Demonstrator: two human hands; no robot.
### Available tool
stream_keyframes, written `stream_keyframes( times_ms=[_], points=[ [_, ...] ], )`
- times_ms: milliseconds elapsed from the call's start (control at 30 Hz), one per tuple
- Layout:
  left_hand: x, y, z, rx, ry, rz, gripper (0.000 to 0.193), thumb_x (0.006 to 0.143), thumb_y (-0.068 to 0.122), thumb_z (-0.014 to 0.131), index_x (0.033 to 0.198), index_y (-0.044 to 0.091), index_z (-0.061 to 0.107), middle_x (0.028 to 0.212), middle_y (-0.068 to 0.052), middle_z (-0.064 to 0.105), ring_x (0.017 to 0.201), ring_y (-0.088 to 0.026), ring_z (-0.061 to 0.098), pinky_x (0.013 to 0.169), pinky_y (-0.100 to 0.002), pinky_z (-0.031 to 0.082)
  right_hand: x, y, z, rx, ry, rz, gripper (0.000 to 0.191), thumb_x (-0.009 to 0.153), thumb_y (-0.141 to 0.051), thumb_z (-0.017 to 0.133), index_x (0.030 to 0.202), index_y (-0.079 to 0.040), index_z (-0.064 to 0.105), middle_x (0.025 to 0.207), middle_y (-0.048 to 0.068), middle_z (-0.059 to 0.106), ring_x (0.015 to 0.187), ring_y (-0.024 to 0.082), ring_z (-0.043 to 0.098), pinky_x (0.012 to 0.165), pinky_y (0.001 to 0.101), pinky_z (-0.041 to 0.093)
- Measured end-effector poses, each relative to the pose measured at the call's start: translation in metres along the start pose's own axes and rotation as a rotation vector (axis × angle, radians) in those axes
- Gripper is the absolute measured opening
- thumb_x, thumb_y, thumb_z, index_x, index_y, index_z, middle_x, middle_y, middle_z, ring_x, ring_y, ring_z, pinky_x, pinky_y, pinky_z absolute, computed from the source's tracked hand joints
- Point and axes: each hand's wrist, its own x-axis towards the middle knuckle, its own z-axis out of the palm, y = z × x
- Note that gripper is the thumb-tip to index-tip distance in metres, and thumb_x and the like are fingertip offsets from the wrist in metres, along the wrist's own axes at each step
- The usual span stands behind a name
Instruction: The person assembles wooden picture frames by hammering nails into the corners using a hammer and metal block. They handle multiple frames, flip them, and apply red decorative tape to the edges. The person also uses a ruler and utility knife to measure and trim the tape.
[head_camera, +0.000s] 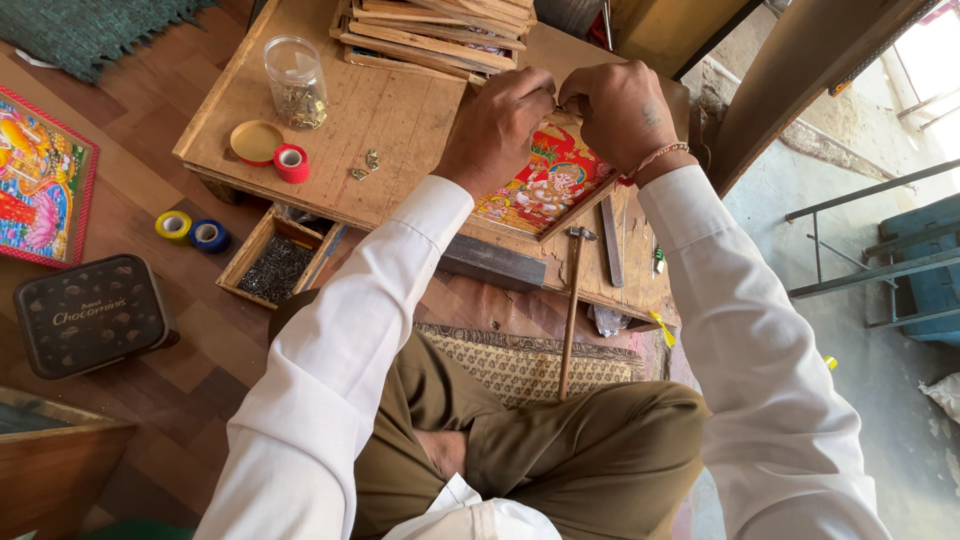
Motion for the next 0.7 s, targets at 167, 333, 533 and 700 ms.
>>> stream_keyframes(
  times_ms=[167,333,533,700],
  points=[
    [-0.001,0.001,0.001,-0.004,0.012,-0.021,0.027,0.080,-0.016,0.064,0.100,0.001,0.071,0.111,-0.007,0.066,0.108,-0.029,0.066,0.094,-0.039,0.055,0.001,-0.001,-0.002,0.012,-0.014,0.023,0.024,0.079,0.004,0.071,0.093,-0.013,0.080,0.086,0.008,0.075,0.076,0.031,0.071,0.073,0.0396,0.058],
    [0.000,0.001,0.000,0.010,-0.027,-0.028,0.027,0.081,-0.015,0.064,0.100,0.002,0.071,0.109,-0.006,0.066,0.106,-0.029,0.066,0.093,-0.040,0.056,-0.004,0.004,-0.005,0.153,-0.013,0.096,0.028,0.086,-0.002,0.073,0.113,-0.011,0.077,0.085,0.012,0.074,0.078,0.028,0.074,0.076,0.0372,0.059],
    [-0.002,-0.008,0.006,0.001,-0.046,-0.042,0.015,0.086,-0.013,0.066,0.095,-0.001,0.069,0.111,-0.008,0.068,0.105,-0.030,0.067,0.090,-0.041,0.056,-0.048,0.020,-0.010,0.437,0.191,0.200,0.031,0.102,-0.013,0.074,0.131,-0.002,0.068,0.110,0.015,0.077,0.100,0.025,0.077,0.087,0.0354,0.061],
    [0.008,-0.022,0.022,0.038,-0.093,-0.029,0.025,0.091,-0.015,0.061,0.109,0.000,0.072,0.113,-0.010,0.069,0.101,-0.026,0.069,0.091,-0.036,0.057,-0.094,0.013,-0.003,0.217,0.354,0.227,0.026,0.100,-0.010,0.075,0.124,-0.001,0.073,0.111,0.020,0.075,0.100,0.032,0.075,0.086,0.0374,0.058]
  ],
)
